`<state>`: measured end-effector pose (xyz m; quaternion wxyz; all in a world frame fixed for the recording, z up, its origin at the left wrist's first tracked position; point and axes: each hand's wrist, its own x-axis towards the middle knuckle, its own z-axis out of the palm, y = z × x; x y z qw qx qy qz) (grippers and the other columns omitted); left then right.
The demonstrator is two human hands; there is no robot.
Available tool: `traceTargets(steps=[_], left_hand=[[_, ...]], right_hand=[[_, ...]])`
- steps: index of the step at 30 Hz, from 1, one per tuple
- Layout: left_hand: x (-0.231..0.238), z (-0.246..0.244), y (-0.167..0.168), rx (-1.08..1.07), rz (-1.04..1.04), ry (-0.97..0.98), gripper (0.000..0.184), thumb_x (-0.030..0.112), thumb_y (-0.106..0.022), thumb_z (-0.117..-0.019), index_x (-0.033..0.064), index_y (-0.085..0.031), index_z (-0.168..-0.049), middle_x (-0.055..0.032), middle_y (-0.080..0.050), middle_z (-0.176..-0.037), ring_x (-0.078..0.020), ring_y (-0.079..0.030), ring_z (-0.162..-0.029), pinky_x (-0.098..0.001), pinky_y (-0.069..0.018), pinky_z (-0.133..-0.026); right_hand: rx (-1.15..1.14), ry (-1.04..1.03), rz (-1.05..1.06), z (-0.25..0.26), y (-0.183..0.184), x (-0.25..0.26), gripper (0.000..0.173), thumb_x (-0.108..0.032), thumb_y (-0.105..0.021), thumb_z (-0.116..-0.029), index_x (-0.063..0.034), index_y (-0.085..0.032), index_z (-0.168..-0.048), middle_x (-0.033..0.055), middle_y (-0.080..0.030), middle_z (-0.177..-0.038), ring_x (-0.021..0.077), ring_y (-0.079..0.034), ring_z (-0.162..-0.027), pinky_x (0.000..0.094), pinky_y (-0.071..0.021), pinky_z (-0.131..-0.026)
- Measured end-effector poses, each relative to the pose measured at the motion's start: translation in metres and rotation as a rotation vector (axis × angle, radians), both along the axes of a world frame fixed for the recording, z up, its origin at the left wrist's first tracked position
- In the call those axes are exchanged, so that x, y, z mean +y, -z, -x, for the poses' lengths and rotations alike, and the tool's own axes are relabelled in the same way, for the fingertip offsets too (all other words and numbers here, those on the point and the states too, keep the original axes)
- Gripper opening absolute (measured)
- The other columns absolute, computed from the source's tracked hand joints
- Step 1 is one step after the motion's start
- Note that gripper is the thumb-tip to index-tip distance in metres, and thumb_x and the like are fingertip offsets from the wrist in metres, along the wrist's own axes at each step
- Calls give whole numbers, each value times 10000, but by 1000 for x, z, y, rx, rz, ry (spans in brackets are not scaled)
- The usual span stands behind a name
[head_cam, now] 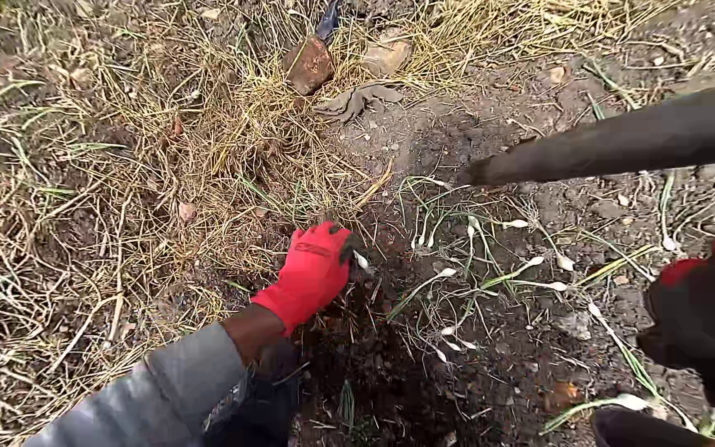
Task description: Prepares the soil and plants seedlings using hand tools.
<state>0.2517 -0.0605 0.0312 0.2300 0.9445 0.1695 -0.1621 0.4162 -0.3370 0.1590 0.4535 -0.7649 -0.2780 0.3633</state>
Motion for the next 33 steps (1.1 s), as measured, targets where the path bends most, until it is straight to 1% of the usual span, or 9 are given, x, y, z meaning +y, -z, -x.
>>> traceTargets(steps=[2,4,9,11,16,19,25,29,33], left_hand=[[15,-10,-17,-100,-118,19,228,155,-705,-916,90,-746,-1130,-219,-698,-1138,-418,-664,-1089,-639,-483,-932],[8,-26,-21,-84,-199,104,272,182,-719,-898,88,-737,-1153,-226,-689,-1159,-425,-655,-1106,-630,-466,-939],[-52,0,65,99,-32,457,475,108,-836,-804,112,-703,-1260,-179,-680,-1220,-400,-624,-1163,-629,-432,-1062],[-51,21,69,6,14,380,509,148,-794,-852,136,-676,-1347,-174,-683,-1268,-389,-629,-1197,-619,-426,-1080],[-51,-4,37,-77,-124,248,562,391,-739,-931,112,-628,-1406,-218,-631,-1358,-416,-614,-1233,-628,-462,-1038],[-118,-29,48,152,-31,389,904,684,-722,-831,209,-467,-1557,-256,-428,-1568,-452,-503,-1362,-629,-459,-1060],[-169,-8,70,278,-40,549,713,536,-701,-924,262,-487,-1547,-294,-349,-1606,-514,-338,-1470,-696,-383,-1083],[-161,-26,58,378,26,516,550,236,-635,-989,141,-519,-1517,-254,-478,-1521,-416,-544,-1345,-555,-481,-1091],[-160,-81,10,301,13,473,497,244,-711,-963,108,-602,-1429,-226,-565,-1435,-386,-630,-1227,-569,-518,-1037]], right_hand=[[-58,381,299,78,94,73,234,-332,-615,-1018,-116,-627,-1106,71,-608,-730,207,-594,-559,420,-497,-464],[60,396,446,112,157,88,305,-342,-618,-1012,-57,-645,-1116,164,-634,-799,325,-630,-672,563,-513,-583],[43,557,151,129,80,13,239,-185,-643,-968,-57,-683,-1166,-2,-724,-894,67,-679,-694,296,-611,-617],[69,479,-1,148,48,-28,282,-89,-611,-985,63,-642,-1220,77,-729,-1030,61,-675,-782,287,-609,-707],[251,459,369,223,125,-46,450,-188,-677,-939,8,-625,-1341,158,-741,-1123,247,-724,-1040,484,-567,-951],[240,610,261,232,115,-75,411,-150,-690,-935,43,-642,-1294,151,-742,-1122,186,-722,-1044,405,-575,-969],[182,655,282,243,66,-191,430,-166,-640,-969,53,-598,-1337,186,-710,-1193,242,-705,-1086,465,-567,-980],[265,719,575,246,112,-197,513,-246,-670,-932,44,-599,-1349,247,-707,-1138,379,-692,-1067,595,-518,-962],[367,680,653,236,112,-183,533,-305,-654,-940,-53,-586,-1404,212,-692,-1219,378,-664,-1146,608,-500,-986]])
